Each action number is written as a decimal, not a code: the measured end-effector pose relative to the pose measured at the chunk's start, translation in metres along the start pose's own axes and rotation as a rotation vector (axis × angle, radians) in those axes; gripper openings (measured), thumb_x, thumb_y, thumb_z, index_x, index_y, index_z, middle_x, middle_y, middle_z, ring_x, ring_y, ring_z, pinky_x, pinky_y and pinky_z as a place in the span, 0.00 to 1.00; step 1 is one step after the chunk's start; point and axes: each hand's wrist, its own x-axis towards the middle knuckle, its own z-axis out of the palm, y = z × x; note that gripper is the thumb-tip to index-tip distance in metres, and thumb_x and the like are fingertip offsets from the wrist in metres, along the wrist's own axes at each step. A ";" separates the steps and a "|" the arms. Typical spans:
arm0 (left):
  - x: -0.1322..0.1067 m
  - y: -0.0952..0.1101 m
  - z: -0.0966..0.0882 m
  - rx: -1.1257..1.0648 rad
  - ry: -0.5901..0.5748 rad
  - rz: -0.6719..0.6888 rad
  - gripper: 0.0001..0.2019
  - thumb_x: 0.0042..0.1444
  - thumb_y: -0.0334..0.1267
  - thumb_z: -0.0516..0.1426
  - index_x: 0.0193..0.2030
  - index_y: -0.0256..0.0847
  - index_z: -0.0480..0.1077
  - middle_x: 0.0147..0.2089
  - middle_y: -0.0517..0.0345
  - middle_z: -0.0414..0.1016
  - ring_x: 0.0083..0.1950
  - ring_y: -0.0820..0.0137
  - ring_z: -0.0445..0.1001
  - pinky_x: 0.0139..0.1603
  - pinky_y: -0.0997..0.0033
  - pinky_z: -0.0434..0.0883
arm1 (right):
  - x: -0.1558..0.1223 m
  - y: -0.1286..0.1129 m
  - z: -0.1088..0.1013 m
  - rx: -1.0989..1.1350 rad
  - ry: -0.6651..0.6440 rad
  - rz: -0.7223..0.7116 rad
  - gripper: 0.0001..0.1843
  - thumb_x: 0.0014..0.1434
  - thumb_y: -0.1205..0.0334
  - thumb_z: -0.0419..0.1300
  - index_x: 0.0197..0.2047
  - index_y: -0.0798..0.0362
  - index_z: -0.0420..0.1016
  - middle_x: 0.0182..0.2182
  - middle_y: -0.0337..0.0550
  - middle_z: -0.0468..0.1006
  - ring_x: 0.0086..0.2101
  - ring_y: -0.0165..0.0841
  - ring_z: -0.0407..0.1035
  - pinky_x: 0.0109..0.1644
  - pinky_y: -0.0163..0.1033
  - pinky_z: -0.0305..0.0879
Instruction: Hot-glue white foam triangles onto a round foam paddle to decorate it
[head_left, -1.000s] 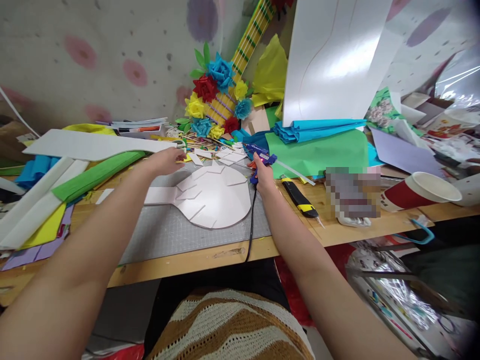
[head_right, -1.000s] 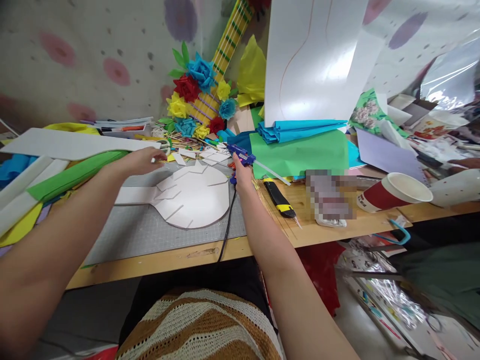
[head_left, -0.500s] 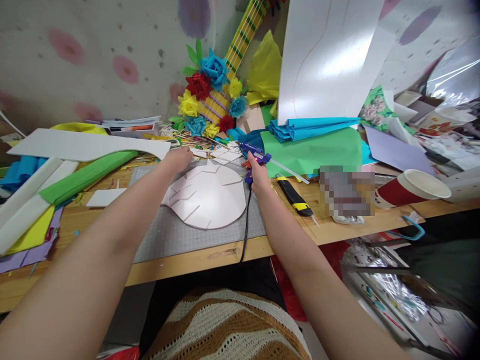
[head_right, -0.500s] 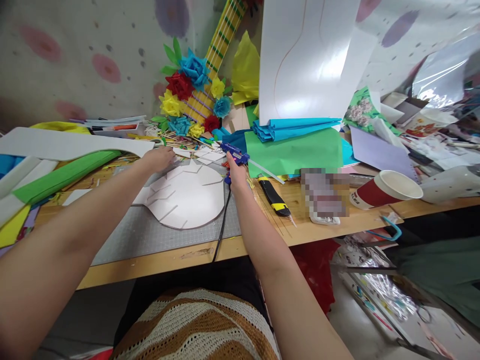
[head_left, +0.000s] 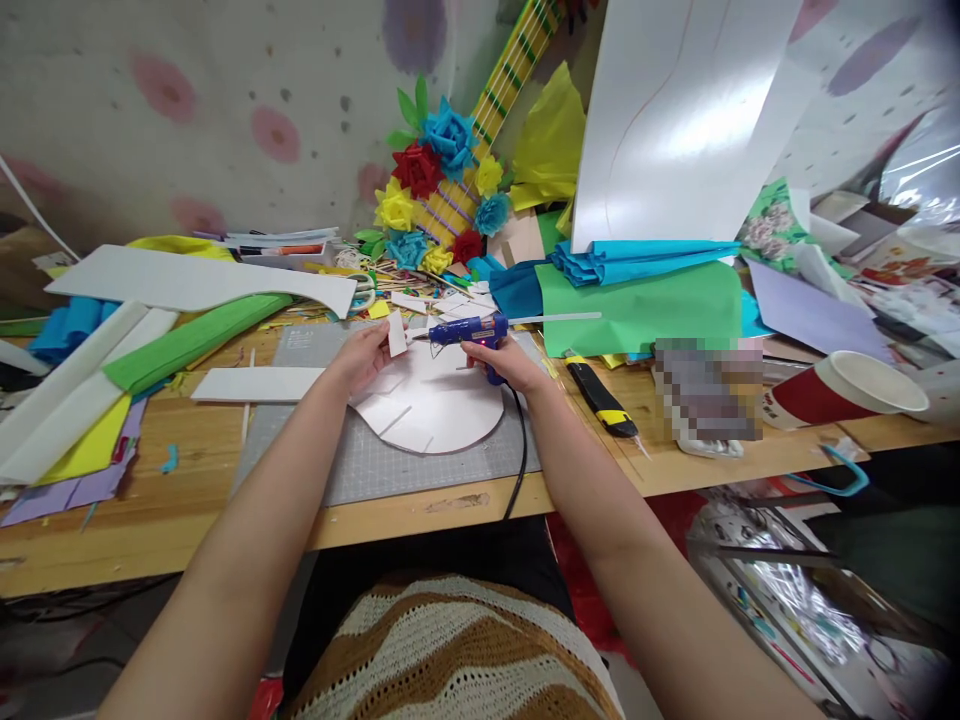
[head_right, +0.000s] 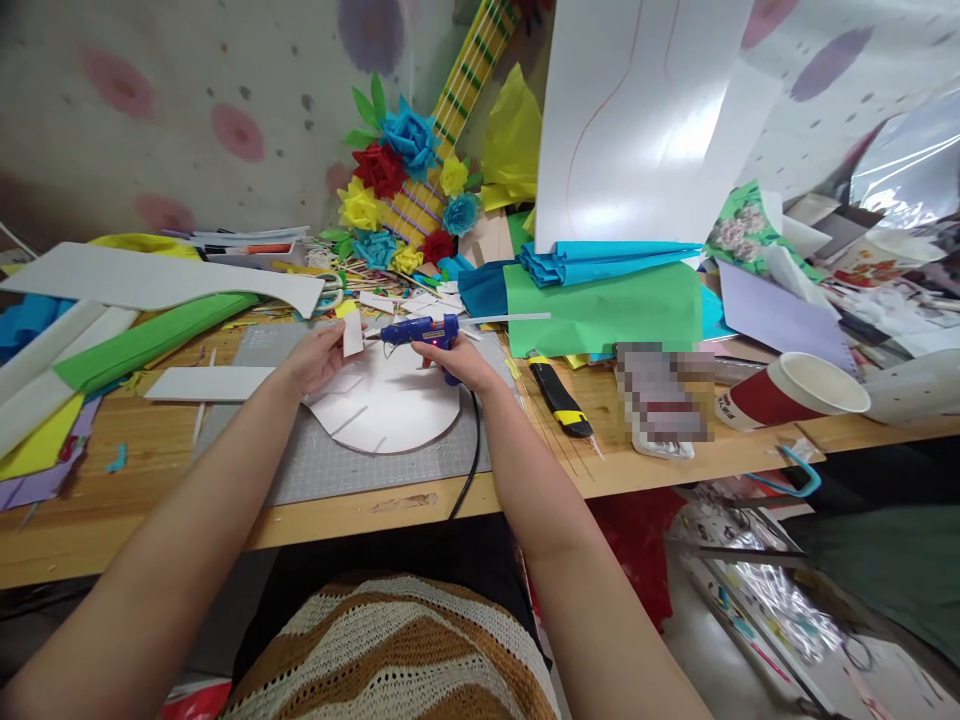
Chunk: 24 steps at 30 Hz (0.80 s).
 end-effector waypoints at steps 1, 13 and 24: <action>-0.001 -0.001 0.000 0.000 -0.002 -0.003 0.09 0.62 0.36 0.54 0.39 0.34 0.74 0.39 0.51 0.79 0.38 0.73 0.76 0.46 0.71 0.76 | -0.001 0.000 0.001 -0.001 -0.005 0.008 0.20 0.41 0.45 0.71 0.21 0.53 0.74 0.17 0.37 0.73 0.18 0.24 0.60 0.20 0.31 0.55; 0.002 -0.004 -0.003 0.061 -0.097 -0.018 0.09 0.60 0.37 0.57 0.37 0.34 0.76 0.39 0.49 0.80 0.41 0.68 0.78 0.52 0.65 0.74 | -0.003 -0.004 0.013 -0.153 -0.034 0.017 0.19 0.43 0.46 0.70 0.24 0.53 0.72 0.18 0.37 0.72 0.21 0.27 0.63 0.23 0.33 0.58; -0.006 0.005 -0.004 0.125 -0.174 -0.074 0.07 0.55 0.37 0.62 0.36 0.34 0.78 0.37 0.49 0.80 0.38 0.71 0.74 0.45 0.70 0.72 | 0.005 0.001 0.009 -0.157 0.198 -0.016 0.21 0.43 0.44 0.68 0.21 0.51 0.68 0.18 0.34 0.70 0.22 0.27 0.62 0.27 0.35 0.59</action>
